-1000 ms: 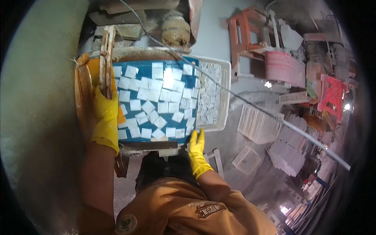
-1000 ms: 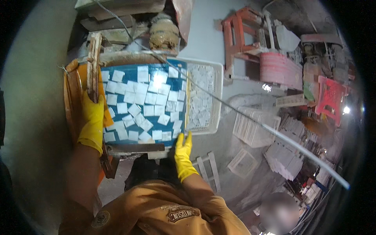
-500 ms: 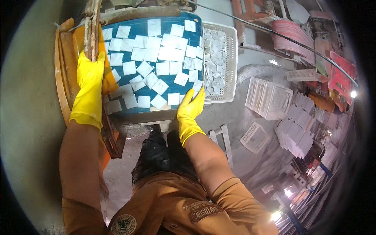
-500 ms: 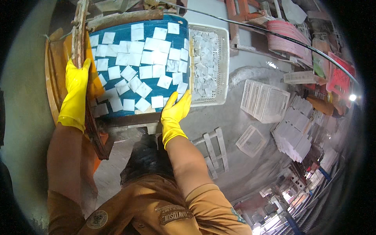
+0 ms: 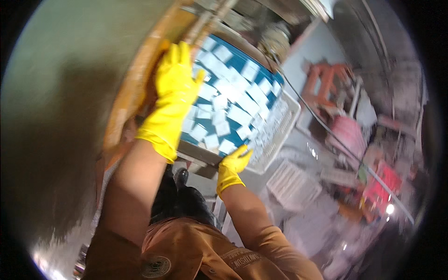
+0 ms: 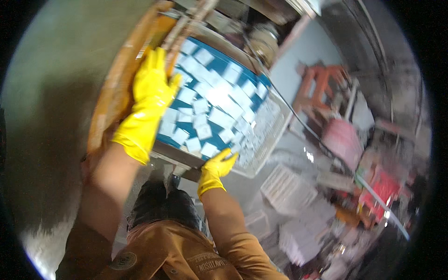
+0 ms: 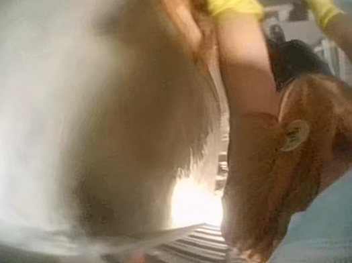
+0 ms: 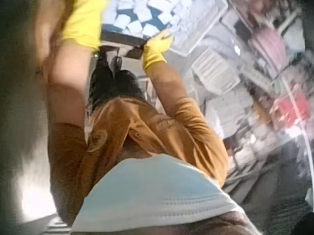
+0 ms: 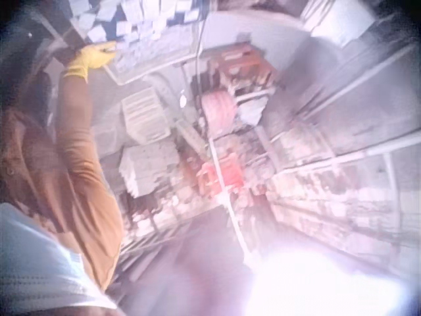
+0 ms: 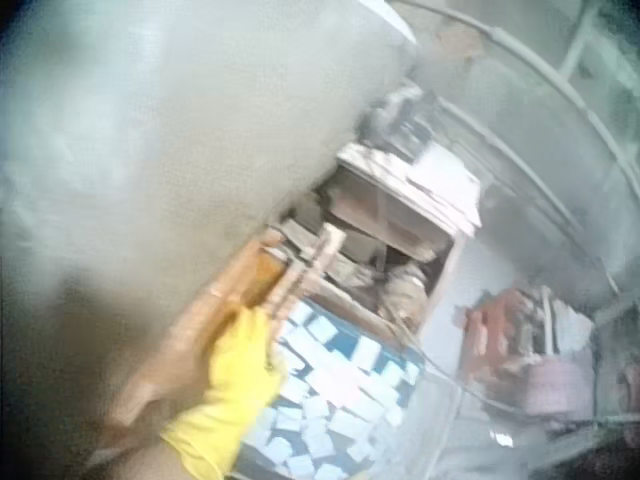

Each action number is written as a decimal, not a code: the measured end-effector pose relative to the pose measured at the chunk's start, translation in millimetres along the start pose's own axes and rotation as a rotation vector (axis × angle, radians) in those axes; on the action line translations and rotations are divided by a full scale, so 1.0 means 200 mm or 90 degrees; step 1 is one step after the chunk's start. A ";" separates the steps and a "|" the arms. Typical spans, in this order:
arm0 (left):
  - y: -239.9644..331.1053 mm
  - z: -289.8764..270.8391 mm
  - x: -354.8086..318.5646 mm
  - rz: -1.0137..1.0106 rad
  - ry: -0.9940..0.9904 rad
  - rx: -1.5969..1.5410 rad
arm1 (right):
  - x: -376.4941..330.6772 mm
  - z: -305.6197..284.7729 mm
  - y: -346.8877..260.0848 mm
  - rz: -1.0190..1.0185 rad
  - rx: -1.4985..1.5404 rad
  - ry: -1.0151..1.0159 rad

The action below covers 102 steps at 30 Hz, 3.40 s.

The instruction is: The person operates a roller conveyor in a factory, repeatedly opening and closing a metal gate to allow small white tiles to pass through. They also use a metal bar to adjust tiles in a blue tray and move the tray between locations.

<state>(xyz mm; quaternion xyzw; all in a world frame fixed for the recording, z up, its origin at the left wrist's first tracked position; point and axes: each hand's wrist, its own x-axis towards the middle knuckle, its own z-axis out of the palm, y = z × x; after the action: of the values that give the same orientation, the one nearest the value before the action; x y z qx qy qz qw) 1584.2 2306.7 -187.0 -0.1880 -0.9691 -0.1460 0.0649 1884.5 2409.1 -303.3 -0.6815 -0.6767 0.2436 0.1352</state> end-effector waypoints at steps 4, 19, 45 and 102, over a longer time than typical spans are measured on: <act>0.07 -0.18 -0.17 -0.073 -0.059 -0.195 | 0.05 0.06 0.17 -0.060 0.111 0.002; -0.57 -0.55 -3.00 -0.667 -0.247 -0.005 | 0.13 0.04 0.13 -0.114 -0.101 -0.156; -0.18 -0.34 -4.99 -1.198 0.194 -0.411 | -0.61 -0.29 0.80 -0.418 -0.448 -1.021; -6.13 -1.83 -3.85 -1.124 -0.043 -0.327 | -4.37 0.84 -2.38 -0.905 -0.041 0.157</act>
<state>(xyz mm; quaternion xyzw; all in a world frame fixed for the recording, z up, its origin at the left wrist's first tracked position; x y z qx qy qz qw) 1849.6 840.7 -295.6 0.6073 -0.7001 -0.3475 -0.1424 1420.4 1543.4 -70.1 -0.1025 -0.9432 -0.0020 0.3160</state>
